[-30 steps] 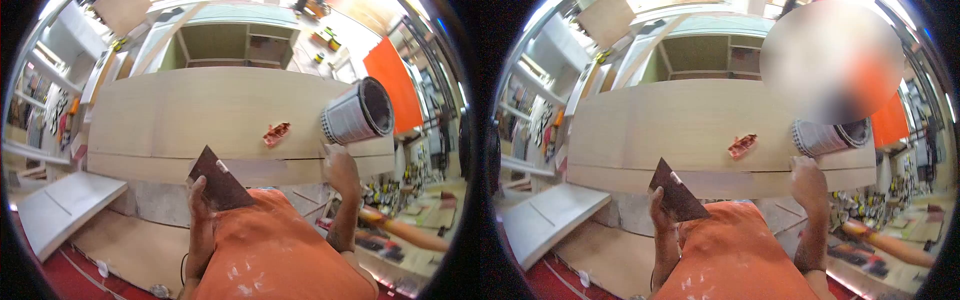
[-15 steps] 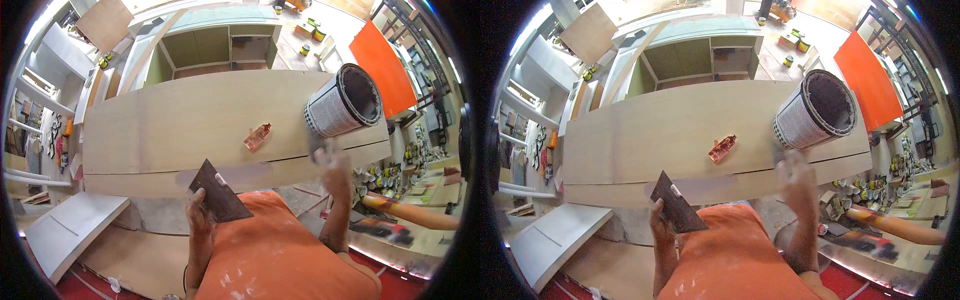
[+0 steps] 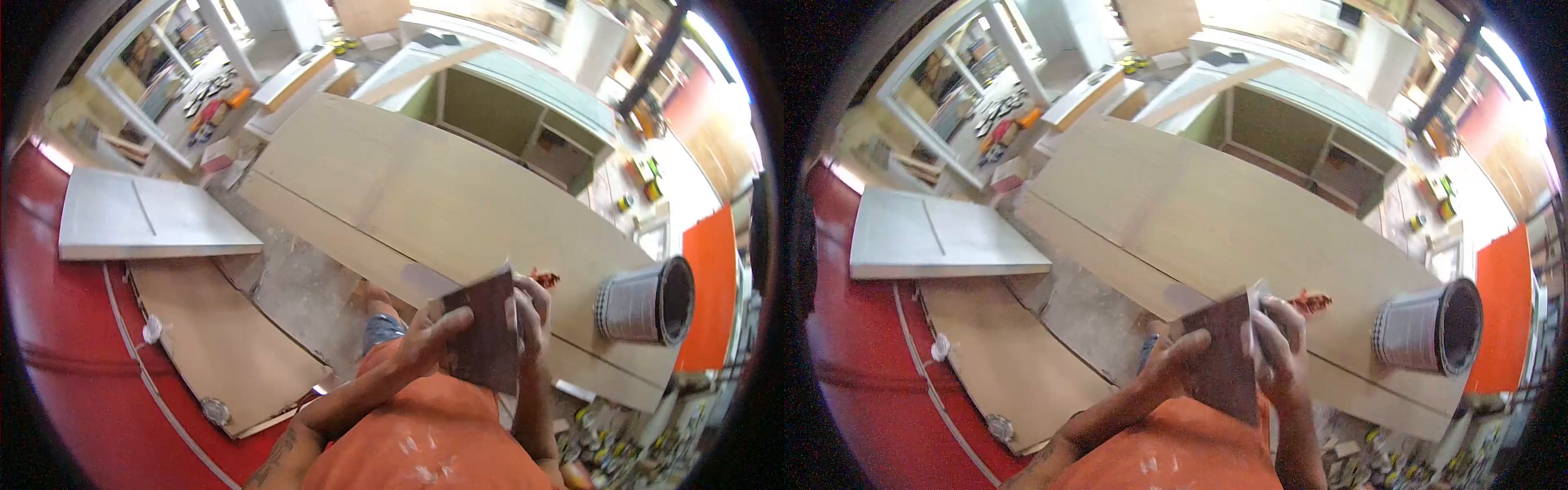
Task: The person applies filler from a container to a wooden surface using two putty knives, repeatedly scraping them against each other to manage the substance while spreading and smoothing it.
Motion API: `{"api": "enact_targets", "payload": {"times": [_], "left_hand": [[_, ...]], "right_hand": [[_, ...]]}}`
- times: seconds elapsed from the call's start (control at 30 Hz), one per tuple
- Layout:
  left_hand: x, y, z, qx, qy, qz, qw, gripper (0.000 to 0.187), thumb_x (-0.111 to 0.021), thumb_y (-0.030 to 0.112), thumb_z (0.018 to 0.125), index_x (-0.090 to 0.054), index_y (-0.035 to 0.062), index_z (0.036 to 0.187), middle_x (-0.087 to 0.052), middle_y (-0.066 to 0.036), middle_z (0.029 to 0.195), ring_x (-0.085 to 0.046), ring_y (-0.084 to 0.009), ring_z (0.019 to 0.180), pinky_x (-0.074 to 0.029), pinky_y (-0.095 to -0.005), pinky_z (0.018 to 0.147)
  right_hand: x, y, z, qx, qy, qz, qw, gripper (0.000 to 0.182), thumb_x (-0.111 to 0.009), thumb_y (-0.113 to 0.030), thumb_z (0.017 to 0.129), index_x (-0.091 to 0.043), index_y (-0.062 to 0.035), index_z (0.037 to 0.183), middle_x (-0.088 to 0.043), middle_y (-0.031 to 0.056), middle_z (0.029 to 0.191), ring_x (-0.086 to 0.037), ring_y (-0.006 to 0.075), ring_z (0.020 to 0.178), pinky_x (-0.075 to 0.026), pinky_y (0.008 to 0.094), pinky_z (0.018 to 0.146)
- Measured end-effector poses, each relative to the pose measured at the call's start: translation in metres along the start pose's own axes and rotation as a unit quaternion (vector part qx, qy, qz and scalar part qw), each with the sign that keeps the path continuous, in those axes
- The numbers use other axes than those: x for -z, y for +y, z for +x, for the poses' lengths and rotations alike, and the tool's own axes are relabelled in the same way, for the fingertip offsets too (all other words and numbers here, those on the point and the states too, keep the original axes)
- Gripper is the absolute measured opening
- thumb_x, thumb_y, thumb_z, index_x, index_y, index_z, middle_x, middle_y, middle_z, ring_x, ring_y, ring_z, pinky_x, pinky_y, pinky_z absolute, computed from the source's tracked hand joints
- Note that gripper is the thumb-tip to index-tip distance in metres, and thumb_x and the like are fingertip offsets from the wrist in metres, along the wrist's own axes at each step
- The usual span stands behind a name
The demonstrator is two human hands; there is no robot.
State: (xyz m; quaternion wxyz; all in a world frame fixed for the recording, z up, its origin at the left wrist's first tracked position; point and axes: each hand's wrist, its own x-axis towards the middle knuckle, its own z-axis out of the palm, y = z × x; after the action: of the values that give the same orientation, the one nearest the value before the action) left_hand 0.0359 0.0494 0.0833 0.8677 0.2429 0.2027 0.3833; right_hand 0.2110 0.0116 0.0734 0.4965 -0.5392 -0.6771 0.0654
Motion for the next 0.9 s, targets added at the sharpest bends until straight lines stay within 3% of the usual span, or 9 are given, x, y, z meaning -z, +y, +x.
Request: {"api": "enact_targets", "payload": {"times": [0.13, 0.23, 0.3, 0.43, 0.5, 0.63, 0.7, 0.77, 0.9], "left_hand": [[0.003, 0.034, -0.021, -0.036, -0.041, 0.085, 0.995, 0.052, -0.060, 0.029, 0.091, -0.047, -0.0028, 0.130, -0.059, -0.010, 0.120, -0.058, -0.0180, 0.108, -0.048, -0.0327, 0.093], [0.017, 0.029, -0.012, -0.088, 0.007, -0.026, 0.996, 0.051, -0.060, 0.030, 0.091, -0.048, -0.0021, 0.129, -0.060, -0.011, 0.120, -0.060, -0.0186, 0.107, -0.049, -0.0338, 0.094], [0.023, 0.035, -0.010, -0.131, 0.046, -0.085, 0.987, 0.051, -0.060, 0.030, 0.090, -0.048, -0.0018, 0.129, -0.060, -0.012, 0.120, -0.061, -0.0189, 0.106, -0.049, -0.0335, 0.093], [0.021, 0.029, -0.017, -0.140, 0.037, -0.047, 0.988, 0.035, -0.056, 0.016, 0.094, -0.053, -0.0026, 0.123, -0.063, -0.008, 0.113, -0.059, -0.0148, 0.104, -0.050, -0.0310, 0.091], [0.022, 0.039, -0.031, -0.133, 0.071, 0.065, 0.986, 0.027, -0.054, 0.012, 0.096, -0.058, -0.0035, 0.118, -0.063, -0.007, 0.109, -0.057, -0.0124, 0.102, -0.048, -0.0293, 0.091], [0.038, 0.035, -0.033, -0.205, 0.042, 0.280, 0.937, 0.029, -0.055, 0.016, 0.096, -0.059, -0.0054, 0.116, -0.064, -0.008, 0.103, -0.055, -0.0134, 0.095, -0.046, -0.0313, 0.088], [0.063, 0.019, -0.025, -0.255, 0.299, 0.151, 0.907, 0.030, -0.053, 0.019, 0.097, -0.059, -0.0057, 0.112, -0.064, -0.009, 0.101, -0.055, -0.0154, 0.094, -0.045, -0.0318, 0.089], [0.081, 0.036, -0.023, -0.321, 0.323, 0.302, 0.838, 0.036, -0.051, 0.030, 0.096, -0.061, -0.0041, 0.105, -0.065, -0.015, 0.104, -0.057, -0.0241, 0.100, -0.043, -0.0427, 0.088], [0.100, 0.042, -0.021, -0.344, 0.367, 0.373, 0.780, 0.035, -0.044, 0.026, 0.101, -0.062, -0.0042, 0.101, -0.064, -0.011, 0.091, -0.058, -0.0225, 0.083, -0.045, -0.0327, 0.085]], "right_hand": [[-0.001, 0.006, 0.008, -0.251, -0.005, 0.120, 0.961, 0.039, -0.063, 0.004, 0.084, -0.056, -0.0014, 0.122, -0.056, 0.0148, 0.124, -0.055, 0.0288, 0.114, -0.044, 0.0400, 0.100], [-0.003, 0.017, 0.000, -0.360, 0.157, 0.559, 0.730, 0.032, -0.055, -0.002, 0.093, -0.054, -0.0007, 0.125, -0.058, 0.0103, 0.122, -0.056, 0.0247, 0.112, -0.043, 0.0370, 0.101], [0.003, 0.077, -0.042, -0.294, -0.140, 0.840, 0.434, 0.028, -0.052, -0.009, 0.096, -0.055, -0.0001, 0.123, -0.061, 0.0103, 0.116, -0.059, 0.0218, 0.108, -0.043, 0.0323, 0.100], [-0.053, 0.043, -0.021, -0.409, -0.077, 0.483, 0.770, 0.027, -0.053, -0.022, 0.097, -0.059, 0.0000, 0.113, -0.064, 0.0030, 0.095, -0.061, 0.0127, 0.088, -0.047, 0.0218, 0.076], [-0.067, 0.024, 0.032, -0.490, 0.000, 0.617, 0.616, 0.027, -0.054, -0.024, 0.097, -0.060, -0.0015, 0.111, -0.061, 0.0008, 0.090, -0.058, 0.0094, 0.081, -0.046, 0.0195, 0.064], [-0.073, 0.000, 0.070, -0.450, 0.202, 0.475, 0.729, 0.019, -0.054, -0.026, 0.097, -0.062, -0.0088, 0.096, -0.062, 0.0022, 0.072, -0.056, 0.0129, 0.052, -0.047, 0.0295, 0.044], [-0.051, 0.024, 0.047, -0.324, 0.010, 0.708, 0.627, 0.021, -0.055, -0.021, 0.096, -0.061, -0.0046, 0.107, -0.066, 0.0069, 0.092, -0.064, 0.0150, 0.073, -0.055, 0.0332, 0.059], [-0.051, -0.031, 0.055, -0.397, 0.181, 0.542, 0.718, 0.026, -0.058, -0.017, 0.093, -0.057, -0.0019, 0.114, -0.066, 0.0077, 0.096, -0.066, 0.0178, 0.079, -0.057, 0.0346, 0.061], [-0.061, -0.038, 0.036, -0.384, -0.066, 0.344, 0.854, 0.031, -0.067, -0.017, 0.084, -0.055, 0.0041, 0.104, -0.061, 0.0087, 0.077, -0.059, 0.0169, 0.052, -0.047, 0.0299, 0.039]]}}
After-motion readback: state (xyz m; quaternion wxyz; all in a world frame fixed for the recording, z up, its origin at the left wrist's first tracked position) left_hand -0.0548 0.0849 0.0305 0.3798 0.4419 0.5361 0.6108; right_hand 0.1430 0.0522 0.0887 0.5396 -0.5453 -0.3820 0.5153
